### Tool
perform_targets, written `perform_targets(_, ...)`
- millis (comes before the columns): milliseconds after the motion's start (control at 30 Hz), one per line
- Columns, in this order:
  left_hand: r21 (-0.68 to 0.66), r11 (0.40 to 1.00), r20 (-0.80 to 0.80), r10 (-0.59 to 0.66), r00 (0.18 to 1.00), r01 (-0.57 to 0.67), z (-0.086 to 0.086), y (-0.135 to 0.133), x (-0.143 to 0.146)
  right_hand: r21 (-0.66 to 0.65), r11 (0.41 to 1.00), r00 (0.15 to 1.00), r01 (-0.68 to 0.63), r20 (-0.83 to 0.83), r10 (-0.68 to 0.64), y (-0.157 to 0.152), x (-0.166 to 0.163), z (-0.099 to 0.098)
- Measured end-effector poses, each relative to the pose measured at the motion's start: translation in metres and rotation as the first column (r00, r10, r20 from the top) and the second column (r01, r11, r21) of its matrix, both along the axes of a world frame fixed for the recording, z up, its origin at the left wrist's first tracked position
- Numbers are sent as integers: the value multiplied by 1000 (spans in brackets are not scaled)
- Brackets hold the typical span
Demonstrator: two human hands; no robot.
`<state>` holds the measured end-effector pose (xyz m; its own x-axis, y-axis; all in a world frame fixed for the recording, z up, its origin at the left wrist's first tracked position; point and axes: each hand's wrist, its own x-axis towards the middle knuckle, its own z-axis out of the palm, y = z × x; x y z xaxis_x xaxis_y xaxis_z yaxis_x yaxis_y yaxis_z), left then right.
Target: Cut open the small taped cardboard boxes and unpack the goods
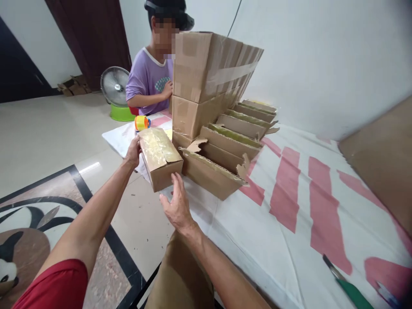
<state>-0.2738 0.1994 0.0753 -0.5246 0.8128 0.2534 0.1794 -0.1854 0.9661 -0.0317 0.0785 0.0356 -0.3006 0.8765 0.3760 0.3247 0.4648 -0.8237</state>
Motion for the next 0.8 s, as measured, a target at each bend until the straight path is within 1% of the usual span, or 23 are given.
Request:
perform_targets(67, -55, 998, 136, 3, 991, 4, -1, -20, 5, -4, 999, 999, 40, 7, -40, -2, 2, -1)
perform_targets(167, -108, 994, 230, 13, 973, 12, -3, -64, 6, -12, 996, 996, 88, 8, -88, -17, 18, 0)
perform_targets(267, -128, 992, 241, 32, 970, -1, -3, -115, 16, 25, 996, 997, 83, 4, -83, -45, 45, 0)
perform_targets(367, -160, 987, 189, 44, 981, -13, -1, -163, 46, 62, 995, 997, 75, 9, -75, -80, 83, 0)
perform_targets(467, -216, 975, 107, -31, 994, 54, 3, -201, 94, 76, 986, 989, 146, -4, -146, -110, 131, 1)
perform_targets(567, -256, 953, 26, -159, 987, 160, 10, -222, 154, 84, 963, 967, 255, -18, -255, -131, 187, 5)
perform_targets(633, -270, 928, -2, -268, 964, 257, 14, -226, 199, 76, 931, 934, 358, -11, -358, -139, 225, 9)
perform_targets(733, -259, 877, 6, -418, 908, 405, 15, -222, 265, 57, 838, 839, 543, -7, -544, -143, 279, 14)
perform_targets(800, -216, 834, 40, -512, 858, 507, 10, -219, 298, 23, 780, 780, 626, 0, -626, -142, 310, 13)
